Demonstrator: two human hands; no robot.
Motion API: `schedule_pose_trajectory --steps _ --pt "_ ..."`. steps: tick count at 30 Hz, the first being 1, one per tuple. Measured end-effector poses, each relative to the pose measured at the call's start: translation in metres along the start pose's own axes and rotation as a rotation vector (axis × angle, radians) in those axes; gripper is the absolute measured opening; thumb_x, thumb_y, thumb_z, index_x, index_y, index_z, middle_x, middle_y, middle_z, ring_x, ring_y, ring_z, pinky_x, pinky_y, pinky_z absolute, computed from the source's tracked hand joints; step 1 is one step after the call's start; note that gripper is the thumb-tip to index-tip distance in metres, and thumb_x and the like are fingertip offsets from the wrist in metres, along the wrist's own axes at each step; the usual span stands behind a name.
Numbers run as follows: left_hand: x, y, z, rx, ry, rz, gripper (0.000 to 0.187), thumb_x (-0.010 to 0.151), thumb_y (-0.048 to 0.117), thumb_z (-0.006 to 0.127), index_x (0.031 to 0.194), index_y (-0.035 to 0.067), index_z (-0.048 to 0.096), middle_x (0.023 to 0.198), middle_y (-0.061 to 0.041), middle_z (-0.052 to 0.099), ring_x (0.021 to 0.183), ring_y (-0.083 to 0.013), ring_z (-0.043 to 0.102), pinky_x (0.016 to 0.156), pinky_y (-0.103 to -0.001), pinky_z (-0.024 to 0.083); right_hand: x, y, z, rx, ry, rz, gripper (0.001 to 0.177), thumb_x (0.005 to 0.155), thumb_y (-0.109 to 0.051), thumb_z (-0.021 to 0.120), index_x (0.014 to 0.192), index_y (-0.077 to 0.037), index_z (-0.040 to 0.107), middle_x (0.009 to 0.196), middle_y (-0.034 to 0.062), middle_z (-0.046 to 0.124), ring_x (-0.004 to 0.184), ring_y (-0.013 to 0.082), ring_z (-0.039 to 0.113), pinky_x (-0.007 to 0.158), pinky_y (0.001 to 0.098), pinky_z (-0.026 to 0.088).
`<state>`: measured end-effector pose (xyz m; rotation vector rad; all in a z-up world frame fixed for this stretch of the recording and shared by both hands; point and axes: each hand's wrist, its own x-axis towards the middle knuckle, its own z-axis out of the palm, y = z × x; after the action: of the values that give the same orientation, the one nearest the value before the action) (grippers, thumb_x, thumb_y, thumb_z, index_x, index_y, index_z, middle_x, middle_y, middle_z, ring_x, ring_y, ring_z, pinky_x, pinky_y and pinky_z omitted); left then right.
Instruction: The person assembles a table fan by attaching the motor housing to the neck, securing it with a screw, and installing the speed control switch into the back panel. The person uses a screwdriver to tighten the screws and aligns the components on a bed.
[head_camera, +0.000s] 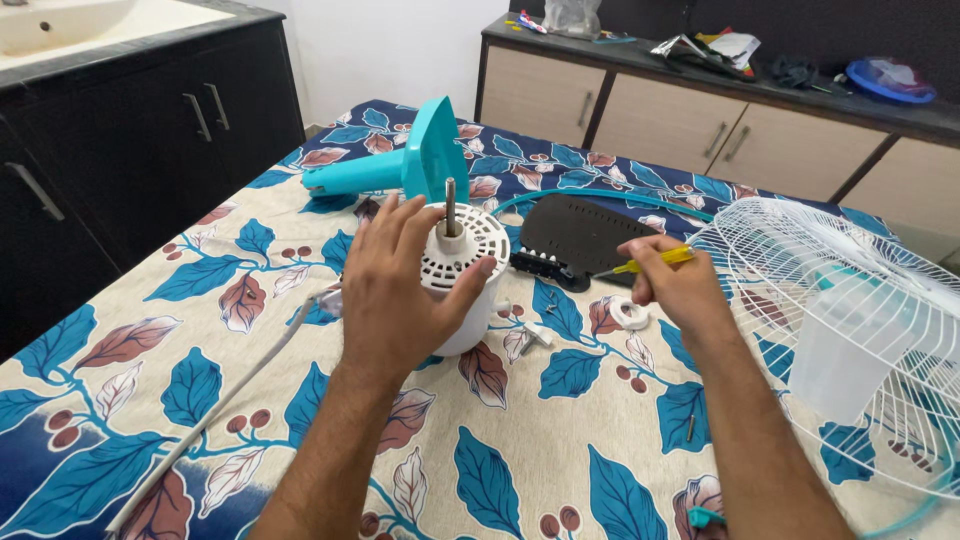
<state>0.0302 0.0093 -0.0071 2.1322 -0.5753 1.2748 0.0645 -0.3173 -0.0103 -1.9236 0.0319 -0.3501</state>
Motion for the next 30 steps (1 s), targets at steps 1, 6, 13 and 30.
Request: schedule_pose_trajectory --steps 1,6,13,30 --pt "0.003 0.0 -0.001 0.022 -0.014 -0.006 0.063 0.087 0.048 0.081 0.125 0.001 0.065 0.131 -0.03 0.064 0.133 -0.0492 0.054 0.109 -0.065 0.039 0.0 -0.006 -0.004 0.019 0.03 0.0 0.024 0.103 -0.026 0.062 0.11 -0.005 0.073 0.064 0.0045 0.06 0.055 0.0113 0.056 0.055 0.0268 0.048" --pt "0.009 0.003 -0.002 0.025 -0.071 -0.044 0.064 0.085 0.051 0.081 0.121 -0.001 0.069 0.128 -0.03 0.066 0.129 -0.0476 0.057 0.104 -0.061 0.043 -0.007 -0.031 -0.019 0.101 0.126 -0.059 0.024 0.102 -0.024 0.062 0.112 -0.003 0.066 0.077 0.004 0.065 0.065 0.0132 0.062 0.059 0.0299 0.051" --pt "0.006 0.004 -0.003 -0.003 -0.063 -0.084 0.064 0.092 0.053 0.076 0.126 0.0 0.068 0.132 -0.027 0.067 0.127 -0.0416 0.062 0.104 -0.057 0.049 -0.015 -0.044 -0.034 -0.365 0.109 0.125 0.05 0.106 -0.053 0.049 0.106 -0.013 0.079 0.081 0.009 0.066 0.078 0.0198 0.062 0.071 0.0378 0.05" --pt "0.027 0.028 -0.008 0.25 -0.409 -0.303 0.097 0.062 0.07 0.088 0.134 0.01 0.062 0.137 -0.028 0.052 0.128 -0.0436 0.047 0.085 -0.063 0.047 -0.021 -0.021 -0.07 -1.008 -0.329 0.489 0.037 0.089 -0.045 0.073 0.097 -0.01 0.082 0.078 0.0053 0.083 0.063 0.0155 0.065 0.06 0.0373 0.049"
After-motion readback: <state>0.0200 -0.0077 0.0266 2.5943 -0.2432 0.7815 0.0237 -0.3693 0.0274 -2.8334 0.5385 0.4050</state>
